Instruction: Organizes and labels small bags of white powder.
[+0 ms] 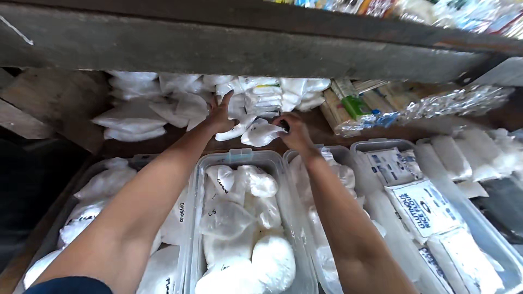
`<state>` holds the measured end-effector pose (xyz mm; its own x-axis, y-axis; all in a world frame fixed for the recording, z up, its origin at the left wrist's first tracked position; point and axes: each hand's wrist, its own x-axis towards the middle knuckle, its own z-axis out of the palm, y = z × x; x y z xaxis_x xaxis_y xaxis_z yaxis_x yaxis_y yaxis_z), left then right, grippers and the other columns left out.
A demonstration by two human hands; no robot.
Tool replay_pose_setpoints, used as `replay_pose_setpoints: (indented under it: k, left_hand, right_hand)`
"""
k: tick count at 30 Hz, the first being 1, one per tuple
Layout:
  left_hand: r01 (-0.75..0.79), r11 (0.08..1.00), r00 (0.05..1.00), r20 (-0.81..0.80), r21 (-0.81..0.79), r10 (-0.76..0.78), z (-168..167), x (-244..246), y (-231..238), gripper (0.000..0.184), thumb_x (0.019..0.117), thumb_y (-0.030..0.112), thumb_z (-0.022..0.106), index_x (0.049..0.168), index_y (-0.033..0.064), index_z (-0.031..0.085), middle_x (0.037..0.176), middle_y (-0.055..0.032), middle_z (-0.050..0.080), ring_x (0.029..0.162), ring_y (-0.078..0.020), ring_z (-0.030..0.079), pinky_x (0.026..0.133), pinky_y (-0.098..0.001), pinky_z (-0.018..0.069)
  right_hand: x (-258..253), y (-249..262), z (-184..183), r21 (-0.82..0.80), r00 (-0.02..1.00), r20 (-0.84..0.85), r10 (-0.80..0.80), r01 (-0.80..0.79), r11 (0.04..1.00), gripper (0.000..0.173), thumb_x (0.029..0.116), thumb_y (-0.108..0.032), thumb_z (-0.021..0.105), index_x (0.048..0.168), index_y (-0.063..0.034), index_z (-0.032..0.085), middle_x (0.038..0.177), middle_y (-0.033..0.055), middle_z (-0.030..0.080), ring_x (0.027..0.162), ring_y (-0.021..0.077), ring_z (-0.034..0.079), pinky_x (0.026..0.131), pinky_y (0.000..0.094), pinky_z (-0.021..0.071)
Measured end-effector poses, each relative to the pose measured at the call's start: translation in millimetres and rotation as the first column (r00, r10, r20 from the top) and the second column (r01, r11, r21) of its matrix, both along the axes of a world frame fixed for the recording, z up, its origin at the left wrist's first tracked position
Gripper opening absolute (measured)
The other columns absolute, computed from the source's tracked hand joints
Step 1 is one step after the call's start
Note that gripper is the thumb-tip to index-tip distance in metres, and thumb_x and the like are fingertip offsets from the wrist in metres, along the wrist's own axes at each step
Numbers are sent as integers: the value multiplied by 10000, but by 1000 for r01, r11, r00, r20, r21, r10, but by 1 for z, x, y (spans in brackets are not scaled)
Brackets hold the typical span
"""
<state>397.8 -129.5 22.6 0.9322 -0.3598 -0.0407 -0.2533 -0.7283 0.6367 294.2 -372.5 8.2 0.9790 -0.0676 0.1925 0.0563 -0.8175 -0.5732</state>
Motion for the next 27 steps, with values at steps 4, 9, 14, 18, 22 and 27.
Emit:
replay_pose_setpoints:
  k: [4, 9, 14, 18, 22, 27]
  left_hand:
    - [166, 986, 967, 195, 0, -163, 0, -84, 25, 566, 908, 188, 789, 1400, 16, 569, 1436, -324, 479, 1310, -533, 481, 1049, -664, 446]
    - [469, 845, 864, -333, 257, -378, -51, -196, 59, 692, 827, 330, 858, 1377, -2, 601, 1423, -309, 523, 1341, -508, 476, 1083, -687, 390]
    - [423, 788, 889, -371, 447, -267, -92, -239, 67, 923, 830, 264, 856, 1566, 8, 361, 1522, -293, 432, 1422, -484, 401, 1174, -632, 306]
    - [446, 775, 880, -376, 448, -289, -90, -232, 60, 572, 924, 169, 715, 1418, -53, 531, 1450, -273, 525, 1396, -434, 457, 1172, -575, 328]
    - [390, 872, 892, -357, 297, -277, -76, -216, 69, 387, 931, 166, 706, 1238, -64, 659, 1296, -297, 623, 1281, -469, 548, 1086, -620, 413]
    - [327, 939, 920, -263, 103, -291, -20, -174, 79, 348, 867, 194, 813, 1084, -62, 722, 1063, -262, 699, 1066, -398, 652, 995, -587, 476]
  right_hand:
    - [-73, 0, 47, 131, 942, 304, -143, 107, 986, 207, 947, -83, 677, 1130, 11, 700, 1074, 175, 730, 913, 257, 712, 820, 460, 584]
    - [-182, 11, 42, 429, 785, 455, -420, 220, 876, 203, 968, -160, 695, 1102, -9, 689, 929, 34, 703, 715, 51, 627, 645, 243, 548]
    - [-221, 34, -16, 619, 636, 441, -633, 295, 728, 144, 908, -26, 697, 1011, 71, 673, 829, 7, 695, 639, -16, 608, 593, 159, 531]
    - [-228, 38, -34, 529, 624, 495, -604, 335, 780, 153, 906, -23, 685, 994, 102, 689, 846, 57, 711, 706, -42, 616, 658, 114, 516]
    - [-228, 32, -33, 545, 600, 487, -634, 359, 758, 145, 911, -36, 686, 990, 85, 701, 832, 51, 708, 692, -48, 608, 651, 109, 508]
    - [-228, 24, -38, 582, 590, 460, -664, 364, 727, 151, 897, -37, 697, 986, 85, 701, 815, 37, 700, 685, -59, 600, 648, 101, 501]
